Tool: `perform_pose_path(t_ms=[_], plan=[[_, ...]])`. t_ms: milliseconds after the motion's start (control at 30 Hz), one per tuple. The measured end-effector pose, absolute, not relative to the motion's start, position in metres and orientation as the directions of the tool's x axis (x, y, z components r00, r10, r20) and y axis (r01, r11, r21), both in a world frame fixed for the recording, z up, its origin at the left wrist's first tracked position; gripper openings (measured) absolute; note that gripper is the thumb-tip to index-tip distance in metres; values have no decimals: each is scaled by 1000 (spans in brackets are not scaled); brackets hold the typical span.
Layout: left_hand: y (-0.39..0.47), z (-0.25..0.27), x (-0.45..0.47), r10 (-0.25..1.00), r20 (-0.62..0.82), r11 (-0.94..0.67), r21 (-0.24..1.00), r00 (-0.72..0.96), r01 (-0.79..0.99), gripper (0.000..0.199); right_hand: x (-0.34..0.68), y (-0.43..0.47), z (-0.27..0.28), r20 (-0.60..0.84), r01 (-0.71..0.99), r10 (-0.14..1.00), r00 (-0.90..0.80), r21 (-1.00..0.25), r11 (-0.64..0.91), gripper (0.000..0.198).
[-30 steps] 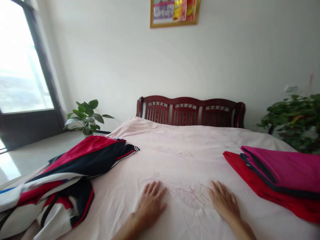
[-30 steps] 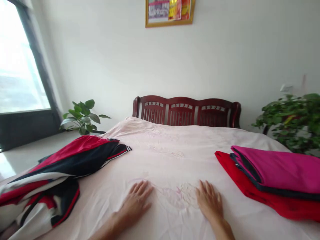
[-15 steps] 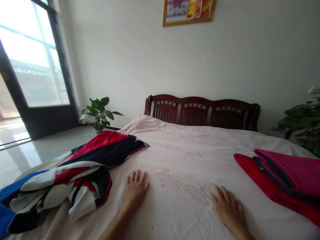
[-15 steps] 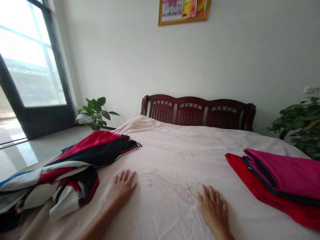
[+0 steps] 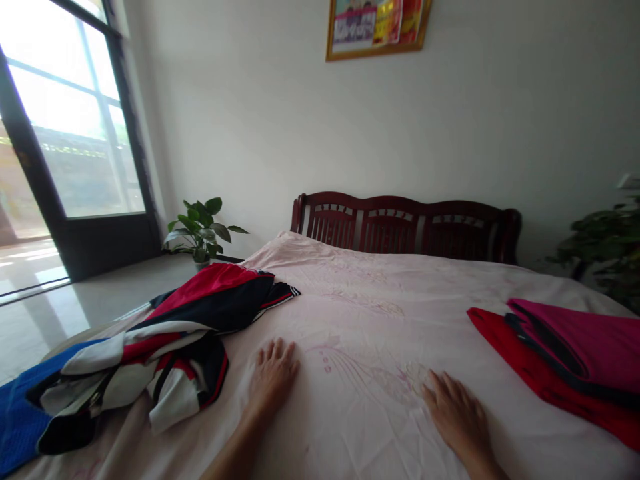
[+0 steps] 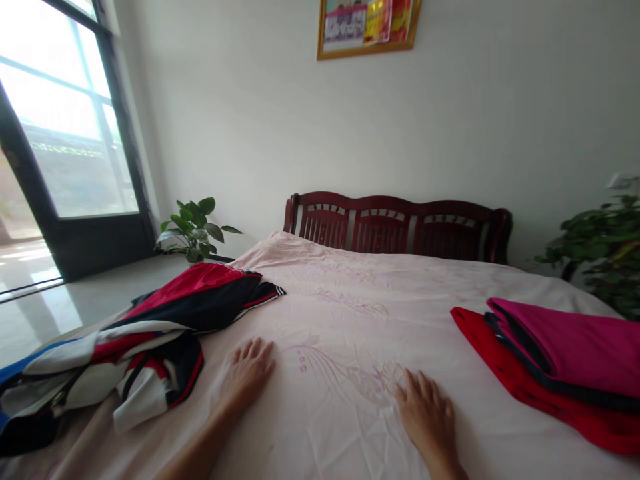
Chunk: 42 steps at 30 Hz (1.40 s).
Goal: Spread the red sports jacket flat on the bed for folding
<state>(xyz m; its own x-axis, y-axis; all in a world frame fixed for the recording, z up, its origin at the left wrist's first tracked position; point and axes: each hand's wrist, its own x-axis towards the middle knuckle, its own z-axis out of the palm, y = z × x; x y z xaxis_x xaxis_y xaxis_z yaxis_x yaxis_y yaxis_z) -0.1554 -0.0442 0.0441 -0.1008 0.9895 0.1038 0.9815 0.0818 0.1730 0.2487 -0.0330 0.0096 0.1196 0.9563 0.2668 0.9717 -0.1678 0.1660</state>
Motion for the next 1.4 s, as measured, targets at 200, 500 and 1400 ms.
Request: perform_pose_path(t_ms=[200, 500, 1400], plan=[[-44, 45, -156, 989, 117, 73, 181, -95, 981, 56, 248, -34, 10, 293, 972, 951, 101, 174, -157, 52], [-37, 41, -160, 990, 106, 67, 196, -89, 978, 54, 259, -31, -1, 329, 980, 943, 53, 162, -112, 51], [-44, 54, -155, 997, 60, 34, 166, -45, 985, 54, 267, -28, -13, 418, 976, 908, -39, 209, -54, 47]])
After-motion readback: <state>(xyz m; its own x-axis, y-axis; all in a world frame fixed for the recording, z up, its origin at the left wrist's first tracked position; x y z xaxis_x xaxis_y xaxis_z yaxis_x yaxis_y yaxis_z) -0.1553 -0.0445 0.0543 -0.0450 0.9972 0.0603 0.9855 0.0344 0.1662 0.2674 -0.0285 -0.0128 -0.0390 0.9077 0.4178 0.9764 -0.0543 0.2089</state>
